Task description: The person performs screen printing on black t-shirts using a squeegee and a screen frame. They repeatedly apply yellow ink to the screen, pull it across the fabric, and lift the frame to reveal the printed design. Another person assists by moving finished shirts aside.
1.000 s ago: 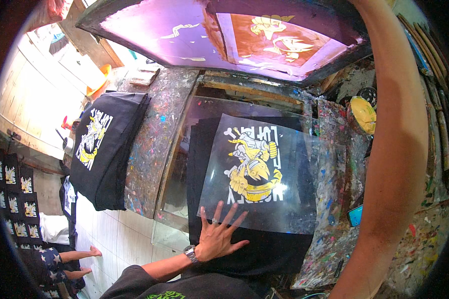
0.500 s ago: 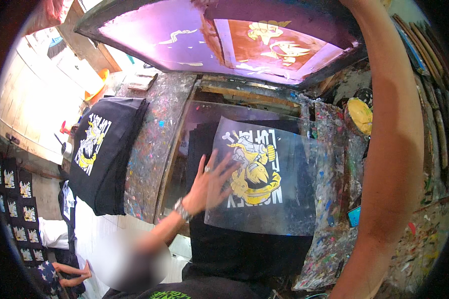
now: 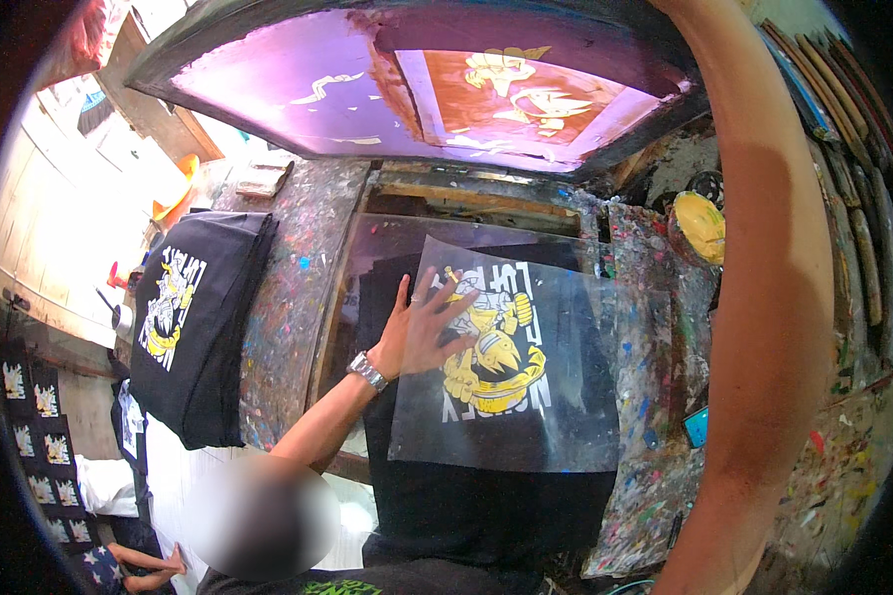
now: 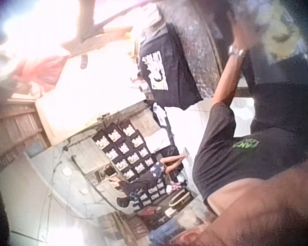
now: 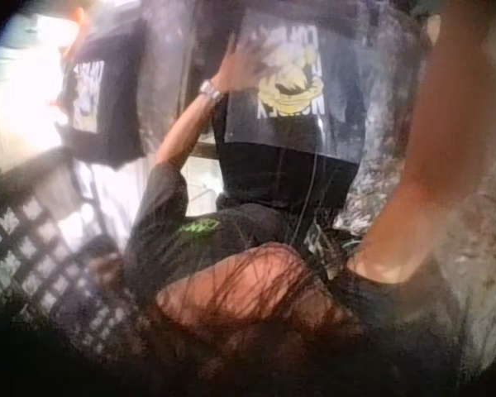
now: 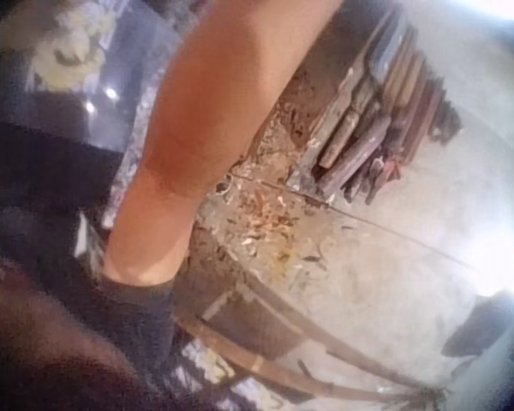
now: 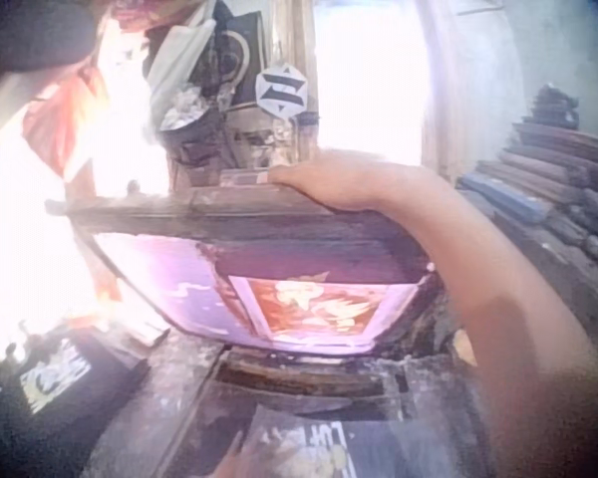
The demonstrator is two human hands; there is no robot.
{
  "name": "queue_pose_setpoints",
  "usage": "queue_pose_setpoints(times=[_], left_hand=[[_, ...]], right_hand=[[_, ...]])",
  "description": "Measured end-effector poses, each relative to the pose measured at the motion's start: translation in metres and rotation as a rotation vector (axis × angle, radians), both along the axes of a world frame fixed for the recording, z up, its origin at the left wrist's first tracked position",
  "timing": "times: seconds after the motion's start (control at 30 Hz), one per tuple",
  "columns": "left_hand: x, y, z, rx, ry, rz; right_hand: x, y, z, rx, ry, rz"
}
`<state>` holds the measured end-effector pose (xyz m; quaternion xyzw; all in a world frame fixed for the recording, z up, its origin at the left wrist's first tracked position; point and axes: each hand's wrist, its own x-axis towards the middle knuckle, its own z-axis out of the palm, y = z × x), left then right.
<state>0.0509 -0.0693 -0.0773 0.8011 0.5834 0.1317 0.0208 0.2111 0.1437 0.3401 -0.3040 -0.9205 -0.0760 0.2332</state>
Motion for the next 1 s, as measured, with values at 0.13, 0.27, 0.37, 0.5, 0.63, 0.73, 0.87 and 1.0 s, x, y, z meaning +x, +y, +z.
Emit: queue_pose_setpoints(times=[0.13, 0.27, 0.37, 0.5, 0.63, 0.73, 0.87, 1.0], left_hand=[[-0.012, -0.030, 0.008, -0.011, 0.122, 0.012], [-0.024, -0.176, 0.024, -0.325, 0.127, -0.041], [0.017, -0.204, 0.012, -0.309, -0.008, -0.180], [0.043, -0.229, 0.007, -0.359, -0.064, -0.106], [0.050, -0.225, 0.006, -0.347, -0.028, -0.107], [0.055, -0.226, 0.005, -0.337, -0.059, -0.106], [0.057, -0.227, 0.008, -0.350, -0.093, -0.092], [0.029, -0.214, 0.005, -0.290, -0.019, -0.119]], right_hand=[[0.020, -0.018, 0.008, 0.004, 0.027, -0.019], [-0.016, 0.025, -0.003, 0.168, -0.054, 0.044], [0.014, 0.011, 0.011, 0.012, 0.056, -0.031], [-0.002, 0.001, -0.006, 0.020, 0.049, -0.079], [0.011, -0.010, 0.003, 0.073, 0.027, -0.169], [0.020, -0.015, 0.006, 0.088, 0.016, -0.223], [0.017, -0.010, 0.002, 0.109, 0.023, -0.230], [0.014, -0.022, 0.004, 0.079, -0.044, -0.339]])
